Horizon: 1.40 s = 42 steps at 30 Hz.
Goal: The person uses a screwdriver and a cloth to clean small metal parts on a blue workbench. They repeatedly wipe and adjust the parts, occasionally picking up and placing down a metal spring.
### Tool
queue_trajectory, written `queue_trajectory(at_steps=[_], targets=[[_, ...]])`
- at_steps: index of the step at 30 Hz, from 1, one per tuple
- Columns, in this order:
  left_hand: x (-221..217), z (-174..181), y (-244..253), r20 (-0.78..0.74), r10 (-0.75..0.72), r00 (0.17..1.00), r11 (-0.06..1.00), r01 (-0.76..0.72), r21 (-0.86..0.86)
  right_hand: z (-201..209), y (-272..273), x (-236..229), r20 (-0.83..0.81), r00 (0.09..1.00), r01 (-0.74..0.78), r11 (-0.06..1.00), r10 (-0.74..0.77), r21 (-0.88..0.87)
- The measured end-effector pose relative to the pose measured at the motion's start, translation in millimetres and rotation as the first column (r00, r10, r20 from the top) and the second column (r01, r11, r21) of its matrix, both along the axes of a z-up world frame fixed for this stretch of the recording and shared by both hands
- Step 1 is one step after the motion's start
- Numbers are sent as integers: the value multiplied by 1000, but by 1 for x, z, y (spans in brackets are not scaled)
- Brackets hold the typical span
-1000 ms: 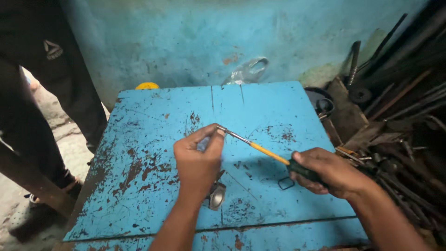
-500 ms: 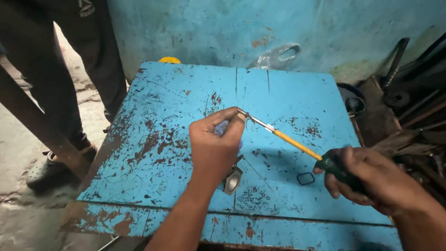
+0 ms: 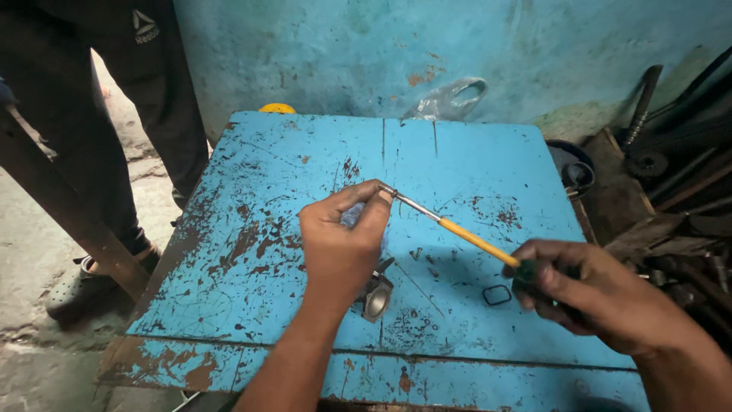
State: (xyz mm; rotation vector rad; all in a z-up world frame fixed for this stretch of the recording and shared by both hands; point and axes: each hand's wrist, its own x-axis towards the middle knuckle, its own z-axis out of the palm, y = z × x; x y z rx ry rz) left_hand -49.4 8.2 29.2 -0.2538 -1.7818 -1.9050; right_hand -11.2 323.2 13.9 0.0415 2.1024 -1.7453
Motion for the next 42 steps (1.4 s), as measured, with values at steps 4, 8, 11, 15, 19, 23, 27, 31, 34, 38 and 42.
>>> queue_trajectory(at_steps=[4, 8, 11, 15, 19, 23, 27, 31, 34, 38, 42], targets=[[2, 2, 1, 134, -70, 989, 995, 59, 82, 5, 0, -1, 148, 989, 14, 1000, -18, 26], [5, 4, -3, 99, -72, 993, 996, 66, 55, 8, 0, -3, 145, 989, -2, 991, -18, 134], [5, 4, -3, 112, -93, 989, 994, 85, 67, 8, 0, -2, 2, 999, -50, 995, 50, 89], [4, 2, -1, 92, -80, 993, 996, 74, 57, 5, -8, -1, -68, 996, -57, 990, 66, 128], [1, -1, -2, 98, -55, 994, 998, 52, 31, 12, -12, 1, 11, 997, -72, 995, 71, 68], [1, -2, -5, 70, 0, 998, 1000, 1, -17, 21, -20, 3, 73, 997, -27, 997, 32, -67], [2, 0, -7, -6, -6, 1000, 998, 6, -55, 25, -30, 3, 31, 1000, 2, 999, -3, 40], [2, -3, -5, 57, 9, 998, 998, -6, -58, 28, -40, 7, -130, 991, 22, 1000, -19, 22], [0, -6, -2, 183, 10, 983, 1000, -6, -19, 34, -47, 9, -194, 981, 37, 988, -7, 152], [3, -3, -8, 45, 101, 994, 979, -91, -182, 38, -49, 11, -568, 756, -197, 940, 326, 278], [-8, 6, 8, 47, 100, 994, 979, -89, -184, 36, -36, 8, -452, 810, -162, 883, 374, 440]])
